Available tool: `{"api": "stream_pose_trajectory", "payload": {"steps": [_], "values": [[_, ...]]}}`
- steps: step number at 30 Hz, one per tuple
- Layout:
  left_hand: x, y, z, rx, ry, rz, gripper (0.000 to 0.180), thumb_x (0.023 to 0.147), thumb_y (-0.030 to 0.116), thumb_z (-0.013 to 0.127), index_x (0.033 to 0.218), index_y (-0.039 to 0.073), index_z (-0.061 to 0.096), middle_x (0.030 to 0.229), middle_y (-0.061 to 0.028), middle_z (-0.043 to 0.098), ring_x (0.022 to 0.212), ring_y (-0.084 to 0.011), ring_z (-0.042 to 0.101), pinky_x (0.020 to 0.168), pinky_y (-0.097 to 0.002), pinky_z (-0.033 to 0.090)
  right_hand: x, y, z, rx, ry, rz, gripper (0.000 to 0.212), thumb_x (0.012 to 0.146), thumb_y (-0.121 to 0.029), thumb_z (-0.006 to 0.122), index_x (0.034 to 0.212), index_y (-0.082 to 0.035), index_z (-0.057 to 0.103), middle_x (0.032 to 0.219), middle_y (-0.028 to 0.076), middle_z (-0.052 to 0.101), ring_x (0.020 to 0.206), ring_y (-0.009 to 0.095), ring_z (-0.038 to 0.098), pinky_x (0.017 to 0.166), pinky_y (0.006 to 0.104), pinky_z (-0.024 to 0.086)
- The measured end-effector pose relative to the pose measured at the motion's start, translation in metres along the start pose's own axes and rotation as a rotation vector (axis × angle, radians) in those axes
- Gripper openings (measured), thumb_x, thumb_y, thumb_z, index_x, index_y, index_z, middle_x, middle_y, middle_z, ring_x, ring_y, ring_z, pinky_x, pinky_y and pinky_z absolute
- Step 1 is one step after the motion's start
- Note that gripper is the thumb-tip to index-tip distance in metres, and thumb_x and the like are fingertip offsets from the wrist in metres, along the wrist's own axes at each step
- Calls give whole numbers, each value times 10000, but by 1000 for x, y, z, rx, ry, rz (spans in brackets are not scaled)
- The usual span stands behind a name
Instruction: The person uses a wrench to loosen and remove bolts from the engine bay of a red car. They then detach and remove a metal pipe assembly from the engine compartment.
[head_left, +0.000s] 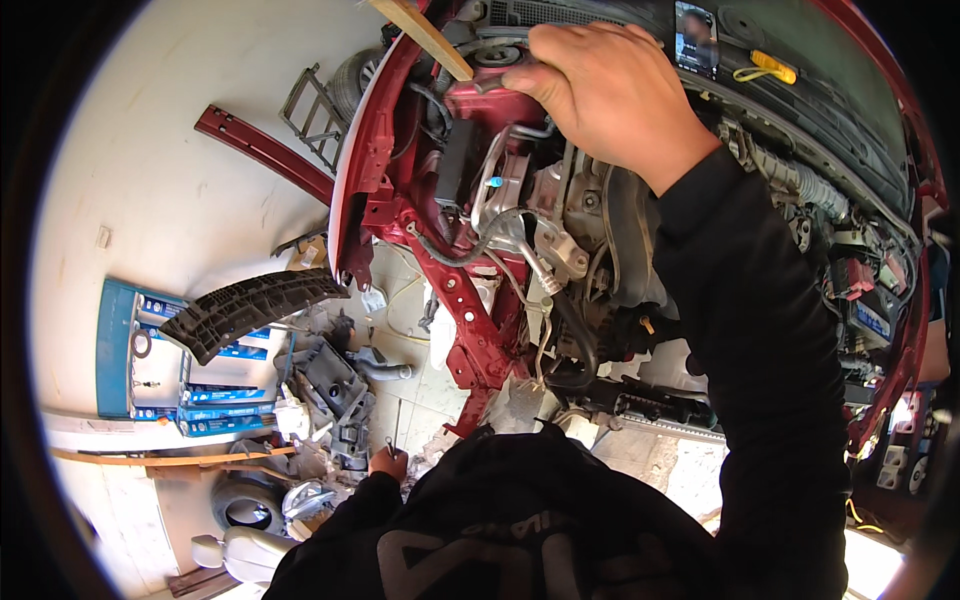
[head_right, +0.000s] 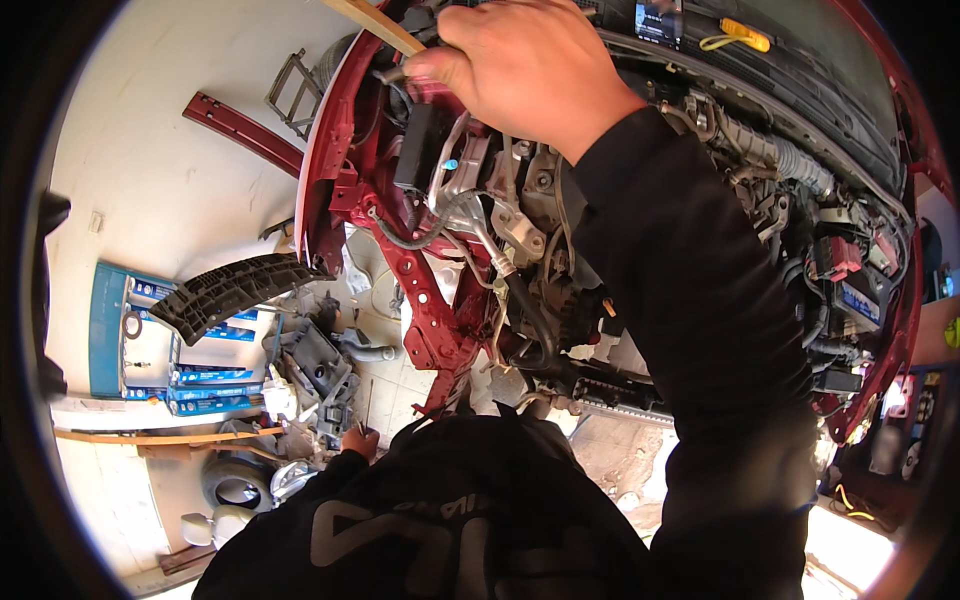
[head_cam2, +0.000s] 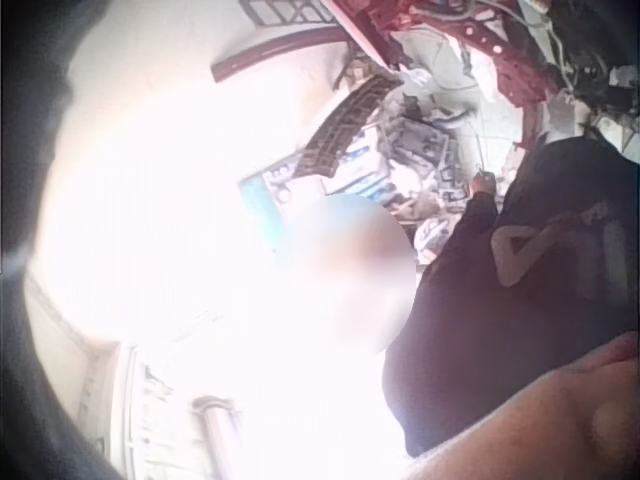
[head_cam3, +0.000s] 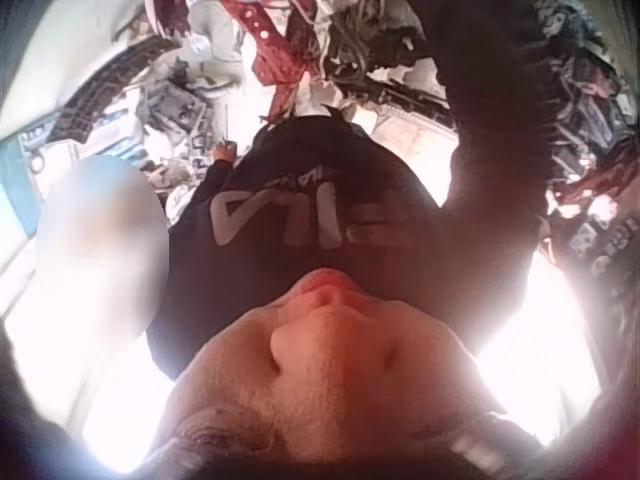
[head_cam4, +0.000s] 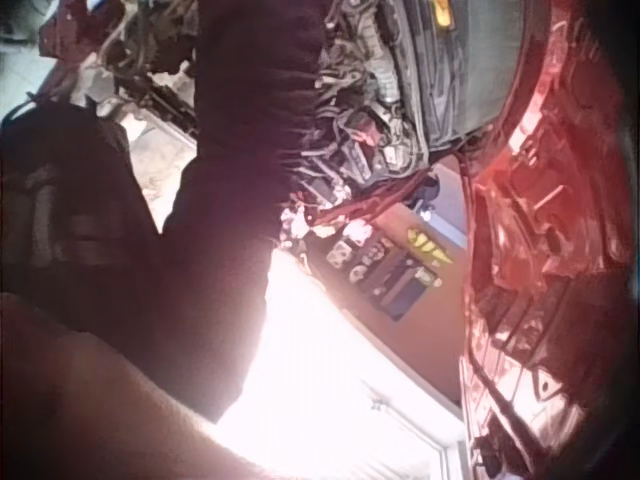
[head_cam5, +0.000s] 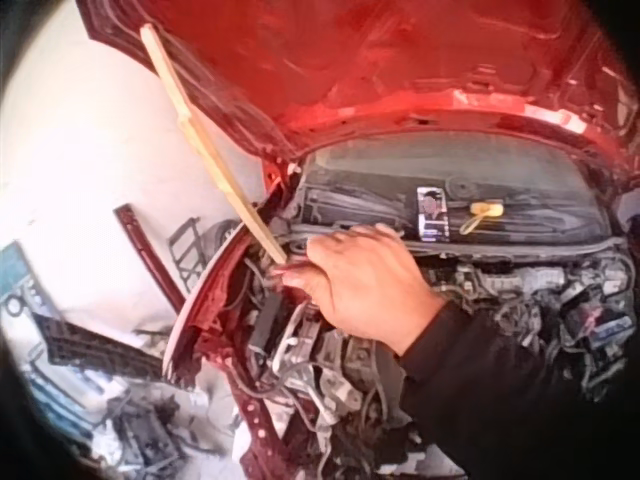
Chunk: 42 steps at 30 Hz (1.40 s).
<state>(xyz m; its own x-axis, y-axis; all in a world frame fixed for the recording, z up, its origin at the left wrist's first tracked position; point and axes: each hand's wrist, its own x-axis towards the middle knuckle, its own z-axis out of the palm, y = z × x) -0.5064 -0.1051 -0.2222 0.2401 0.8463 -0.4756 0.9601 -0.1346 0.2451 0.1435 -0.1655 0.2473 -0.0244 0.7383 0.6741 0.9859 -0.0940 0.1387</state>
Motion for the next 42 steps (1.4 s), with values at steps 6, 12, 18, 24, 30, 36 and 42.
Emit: {"api": "stream_pose_trajectory", "payload": {"steps": [6,12,18,24,30,36,42], "values": [[-8,-2,-18,83,-115,27,413,909,452,726,1041,65,788,977,-244,789,1002,-459,759,881,-554,596,2,-6,-2,74,89,87,509,1060,-481,615,803,-49,694,704,166,715,705,411,726,689,527,557],[-3,-38,-25,176,-238,173,501,946,552,742,1151,99,806,962,-254,787,959,-447,770,851,-570,588,-12,16,18,268,284,-122,495,1023,-480,667,868,-20,763,808,199,758,792,394,755,732,512,581],[12,-147,14,459,-409,197,422,1036,533,594,1259,188,690,1084,-257,761,1061,-493,721,892,-610,555,-21,22,41,273,452,-73,520,995,-523,680,891,-26,794,862,193,787,860,375,767,805,503,544],[-10,-116,-23,329,-531,63,447,1047,538,577,1314,204,706,1146,-250,765,1114,-479,720,937,-580,557,-18,32,68,275,557,-59,497,1000,-517,679,963,-48,838,934,175,811,920,368,771,881,510,515],[-23,-48,-39,462,-583,143,483,1037,592,594,1269,192,737,1124,-237,774,1080,-473,729,912,-581,560,-28,45,68,270,649,26,464,1013,-473,654,995,-52,848,998,169,821,962,360,785,878,517,523],[-32,-55,-48,514,-588,181,541,1044,622,566,1256,154,735,1119,-255,760,1085,-491,716,907,-599,553,-36,46,69,216,657,121,437,1006,-439,650,981,-50,847,974,168,821,949,348,789,855,521,528],[-37,-37,-49,529,-658,135,537,1060,593,535,1224,124,740,1153,-247,761,1104,-476,716,935,-589,551,-39,43,64,177,656,120,394,994,-403,677,975,-47,846,943,169,818,924,350,784,860,518,517]]}}
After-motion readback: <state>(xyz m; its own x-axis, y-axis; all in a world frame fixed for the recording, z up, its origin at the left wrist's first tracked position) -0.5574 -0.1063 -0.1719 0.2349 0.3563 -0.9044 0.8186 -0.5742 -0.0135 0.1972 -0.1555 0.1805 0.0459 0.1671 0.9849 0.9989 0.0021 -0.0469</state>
